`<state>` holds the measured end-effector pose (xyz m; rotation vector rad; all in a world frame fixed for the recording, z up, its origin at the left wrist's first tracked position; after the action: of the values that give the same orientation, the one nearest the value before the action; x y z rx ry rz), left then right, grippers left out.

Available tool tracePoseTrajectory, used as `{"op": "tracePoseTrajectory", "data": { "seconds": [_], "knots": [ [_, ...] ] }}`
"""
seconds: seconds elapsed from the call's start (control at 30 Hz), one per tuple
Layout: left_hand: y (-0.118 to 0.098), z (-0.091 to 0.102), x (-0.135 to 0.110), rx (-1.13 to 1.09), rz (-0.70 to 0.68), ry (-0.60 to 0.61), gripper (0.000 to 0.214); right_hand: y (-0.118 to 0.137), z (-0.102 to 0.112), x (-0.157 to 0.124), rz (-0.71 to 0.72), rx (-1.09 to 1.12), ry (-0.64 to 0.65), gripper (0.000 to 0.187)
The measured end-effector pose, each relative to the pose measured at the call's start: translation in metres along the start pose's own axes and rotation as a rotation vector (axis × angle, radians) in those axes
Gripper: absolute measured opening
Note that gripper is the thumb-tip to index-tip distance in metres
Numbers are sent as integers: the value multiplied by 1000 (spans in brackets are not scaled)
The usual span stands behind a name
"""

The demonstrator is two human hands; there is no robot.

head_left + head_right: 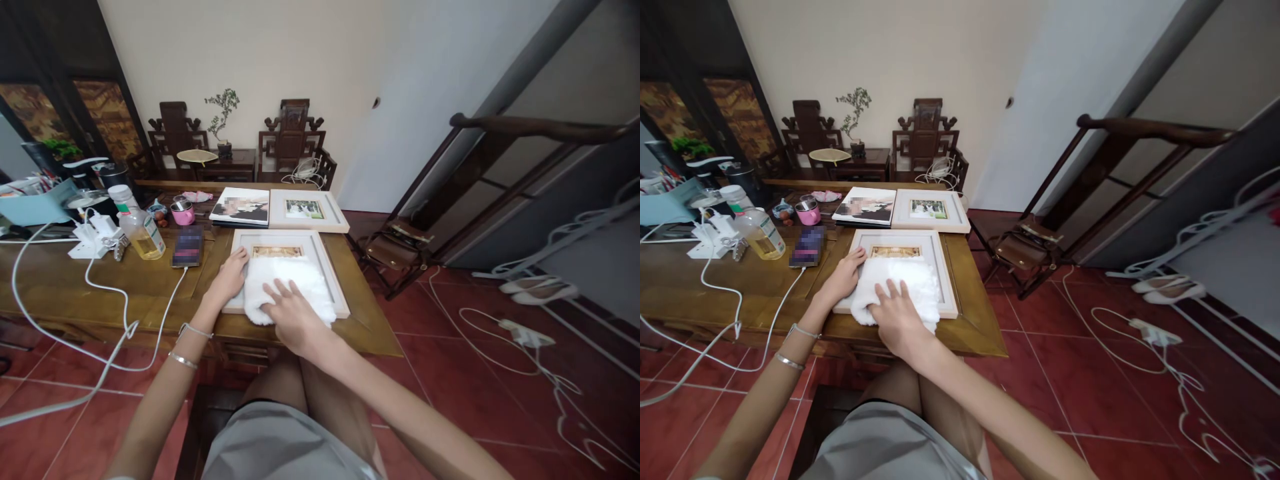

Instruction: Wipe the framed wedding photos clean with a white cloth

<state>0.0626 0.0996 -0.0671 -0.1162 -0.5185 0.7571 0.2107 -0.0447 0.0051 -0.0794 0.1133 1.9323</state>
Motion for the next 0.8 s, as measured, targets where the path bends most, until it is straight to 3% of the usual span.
{"op": "tracePoseTrajectory", "data": {
  "seconds": [0.1, 0.23, 0.33, 0.43, 0.53, 0.6, 0.7, 0.8],
  "knots": [
    [0, 0, 0, -5, 1, 9, 57, -19, -1, -10, -33, 45, -12, 54],
    [2, -3, -1, -28, 6, 38, 60, -73, 4, -16, -212, 34, -75, 52],
    [3, -3, -2, -42, 3, 41, 62, -114, 14, 9, -378, -50, -292, 51],
    [4, -3, -2, -54, 12, 38, 64, -135, 18, 52, -347, -138, -404, 52],
    [5, -3, -2, -58, 24, 42, 63, -133, 11, 87, -229, -169, -289, 52],
    [4, -2, -2, -59, 29, 44, 62, -122, 3, 92, -199, -180, -200, 51],
    [3, -2, -2, -56, 38, 36, 62, -101, -1, 67, -186, -181, -108, 52],
    [2, -3, -3, -43, 52, 16, 61, -77, 7, 18, -124, -120, 18, 52]
  ]
}}
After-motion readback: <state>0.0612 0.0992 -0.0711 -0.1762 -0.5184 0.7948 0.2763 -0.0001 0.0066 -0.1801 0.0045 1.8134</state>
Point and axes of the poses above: each hand's wrist, its own x-axis towards the middle knuckle, its own z-axis out of the back of the hand, y = z × x, the point moved 2 cm from there along x, towards the middle knuckle, and after that the axes turned 10 degrees about -z, right-handed, at the moved point
